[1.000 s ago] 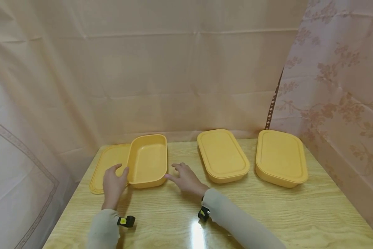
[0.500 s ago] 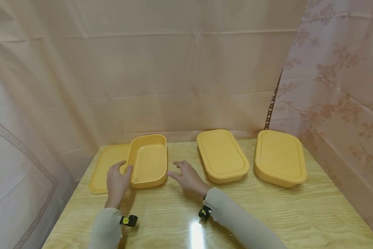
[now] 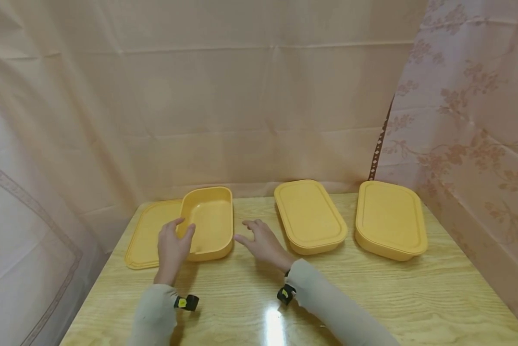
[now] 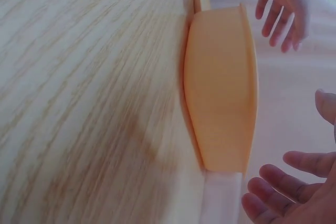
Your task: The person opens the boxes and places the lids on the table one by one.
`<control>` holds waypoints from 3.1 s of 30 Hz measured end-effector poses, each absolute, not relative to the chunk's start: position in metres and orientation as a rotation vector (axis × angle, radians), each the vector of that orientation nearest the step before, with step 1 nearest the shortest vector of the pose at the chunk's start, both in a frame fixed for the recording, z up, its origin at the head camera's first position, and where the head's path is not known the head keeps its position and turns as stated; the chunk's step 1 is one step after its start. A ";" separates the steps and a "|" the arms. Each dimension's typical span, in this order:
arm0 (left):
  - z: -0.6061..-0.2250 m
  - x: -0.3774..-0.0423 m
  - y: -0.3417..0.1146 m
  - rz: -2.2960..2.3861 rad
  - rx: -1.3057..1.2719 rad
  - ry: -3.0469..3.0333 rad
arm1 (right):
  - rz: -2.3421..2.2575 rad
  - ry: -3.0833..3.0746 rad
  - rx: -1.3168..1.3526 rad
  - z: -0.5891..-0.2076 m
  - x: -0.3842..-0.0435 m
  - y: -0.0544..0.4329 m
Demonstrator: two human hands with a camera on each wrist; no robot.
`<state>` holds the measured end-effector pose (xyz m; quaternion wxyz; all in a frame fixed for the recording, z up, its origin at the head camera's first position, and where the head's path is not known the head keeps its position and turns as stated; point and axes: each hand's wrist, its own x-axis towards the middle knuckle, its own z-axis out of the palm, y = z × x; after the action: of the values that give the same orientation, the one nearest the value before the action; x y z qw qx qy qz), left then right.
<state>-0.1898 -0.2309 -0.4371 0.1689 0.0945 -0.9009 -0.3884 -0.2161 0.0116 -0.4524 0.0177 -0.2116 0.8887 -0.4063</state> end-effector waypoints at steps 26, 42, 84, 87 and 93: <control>-0.426 -0.188 -0.193 -1.050 0.119 -2.481 | -1.265 2.827 -0.672 -0.426 -0.204 0.032; -0.433 -0.194 -0.177 -1.056 0.059 -2.523 | -1.206 2.937 -0.643 -0.422 -0.210 0.047; -0.444 -0.196 -0.127 -1.109 -0.102 -2.535 | -1.013 3.124 -0.596 -0.411 -0.212 0.091; -0.445 -0.197 -0.124 -1.126 -0.110 -2.528 | -0.997 3.129 -0.585 -0.410 -0.212 0.094; -0.449 -0.197 -0.116 -1.161 -0.114 -2.533 | -0.975 3.177 -0.598 -0.412 -0.209 0.100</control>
<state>-0.1970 -0.1161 -0.4487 0.1752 -0.0401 -0.8942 -0.4099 -0.2094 0.0998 -0.4124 -0.1172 -0.1759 0.9344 -0.2867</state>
